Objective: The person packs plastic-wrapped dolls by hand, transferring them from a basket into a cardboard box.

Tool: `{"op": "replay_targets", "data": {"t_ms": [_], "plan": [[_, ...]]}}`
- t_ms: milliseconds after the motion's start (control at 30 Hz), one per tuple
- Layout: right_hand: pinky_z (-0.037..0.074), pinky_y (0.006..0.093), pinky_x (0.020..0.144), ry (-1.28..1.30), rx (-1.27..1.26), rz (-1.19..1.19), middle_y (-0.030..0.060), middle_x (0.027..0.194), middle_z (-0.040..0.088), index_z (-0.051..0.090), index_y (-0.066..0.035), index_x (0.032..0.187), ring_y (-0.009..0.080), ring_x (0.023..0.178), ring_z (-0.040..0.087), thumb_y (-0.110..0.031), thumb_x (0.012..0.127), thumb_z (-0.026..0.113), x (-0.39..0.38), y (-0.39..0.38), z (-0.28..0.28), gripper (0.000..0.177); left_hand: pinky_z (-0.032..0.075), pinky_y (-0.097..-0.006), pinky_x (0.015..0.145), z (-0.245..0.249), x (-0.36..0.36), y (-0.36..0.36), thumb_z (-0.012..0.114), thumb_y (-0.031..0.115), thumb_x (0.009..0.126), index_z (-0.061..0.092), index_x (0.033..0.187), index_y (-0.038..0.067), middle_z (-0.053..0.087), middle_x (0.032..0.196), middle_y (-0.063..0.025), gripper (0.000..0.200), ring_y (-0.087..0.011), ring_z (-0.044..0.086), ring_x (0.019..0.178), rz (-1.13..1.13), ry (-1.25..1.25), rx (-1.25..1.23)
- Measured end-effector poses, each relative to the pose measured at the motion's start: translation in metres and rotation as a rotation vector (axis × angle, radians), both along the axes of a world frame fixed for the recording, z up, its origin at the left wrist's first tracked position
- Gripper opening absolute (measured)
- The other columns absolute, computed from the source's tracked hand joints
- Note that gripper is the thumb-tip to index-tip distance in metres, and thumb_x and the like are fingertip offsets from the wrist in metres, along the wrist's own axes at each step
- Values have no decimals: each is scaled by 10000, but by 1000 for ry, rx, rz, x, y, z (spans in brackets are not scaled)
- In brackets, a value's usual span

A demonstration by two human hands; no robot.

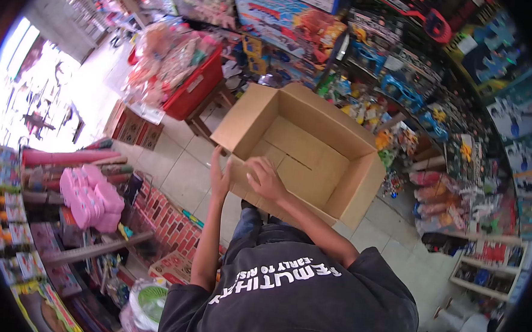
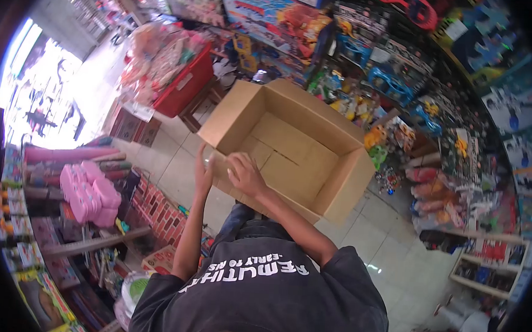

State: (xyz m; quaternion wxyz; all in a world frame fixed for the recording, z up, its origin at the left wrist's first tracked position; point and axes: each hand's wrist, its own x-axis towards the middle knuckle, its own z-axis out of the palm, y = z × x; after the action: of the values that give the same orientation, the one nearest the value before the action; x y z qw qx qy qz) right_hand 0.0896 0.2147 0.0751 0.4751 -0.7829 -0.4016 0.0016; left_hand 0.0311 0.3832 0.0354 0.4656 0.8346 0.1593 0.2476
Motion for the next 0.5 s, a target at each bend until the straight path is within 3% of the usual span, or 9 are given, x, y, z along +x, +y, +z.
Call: {"op": "replay_targets", "data": {"t_ms": [33,100,233,300,333,367,400,433,500], "plan": [[393,383,884,-3,-2,-37,129,1110,527,519,-38,1101,291,1026,504,-111,797,565,-6,-11,5,317,301,-363,1002,5,-12,-3,492,202,902,396,1261,-39,436,1277,-188,443,-289,398,1204,45,-1,-28],[430,355,832,606,-155,183,126,987,583,525,-39,1102,243,927,562,-185,842,557,-20,-35,21,300,314,-356,992,-10,-41,-9,456,205,924,401,1262,-33,441,1275,-174,417,-263,404,1201,195,11,-137],[449,327,793,781,-226,253,117,938,610,526,-37,1109,211,864,589,-264,877,535,-53,-74,3,325,387,-315,886,-100,-102,3,448,237,935,460,1193,-34,527,1139,-131,375,-215,490,1054,323,102,-433],[450,359,824,776,-284,231,139,1031,615,548,-48,1091,255,947,589,-341,872,524,-76,-85,-28,366,432,-279,735,-137,-134,23,468,239,922,516,1118,-13,586,972,-93,324,-157,537,839,322,434,-823],[450,359,824,779,-276,211,139,1031,615,548,-48,1091,255,947,589,-341,872,524,-87,-86,-45,366,442,-297,676,-191,-159,48,487,309,900,523,1123,30,598,947,-91,358,-165,553,824,120,610,-710],[441,338,842,825,-428,241,126,1068,602,532,-49,1124,234,977,577,-368,879,509,-97,-85,-63,402,452,-314,618,-232,-178,71,505,378,879,530,1128,73,610,921,-89,394,-173,569,810,-82,772,-585],[431,316,861,868,-581,271,113,1106,589,517,-50,1157,213,1007,564,-395,887,494,-105,-82,-79,439,453,-319,607,-237,-186,81,516,378,870,528,1130,68,610,906,-89,405,-175,571,795,-197,930,-596],[431,316,861,868,-573,256,113,1106,589,517,-50,1157,213,1007,564,-395,887,494,-112,-77,-86,439,453,-324,596,-236,-189,89,528,377,860,526,1133,62,611,890,-89,417,-177,572,779,-309,1087,-602],[422,320,882,1018,-663,149,113,1148,573,519,-50,1165,223,1049,548,-457,878,487,-126,-64,-105,500,461,-341,621,-229,-184,101,536,394,852,519,1139,63,609,917,-97,439,-184,573,798,-349,1153,-528]]}}
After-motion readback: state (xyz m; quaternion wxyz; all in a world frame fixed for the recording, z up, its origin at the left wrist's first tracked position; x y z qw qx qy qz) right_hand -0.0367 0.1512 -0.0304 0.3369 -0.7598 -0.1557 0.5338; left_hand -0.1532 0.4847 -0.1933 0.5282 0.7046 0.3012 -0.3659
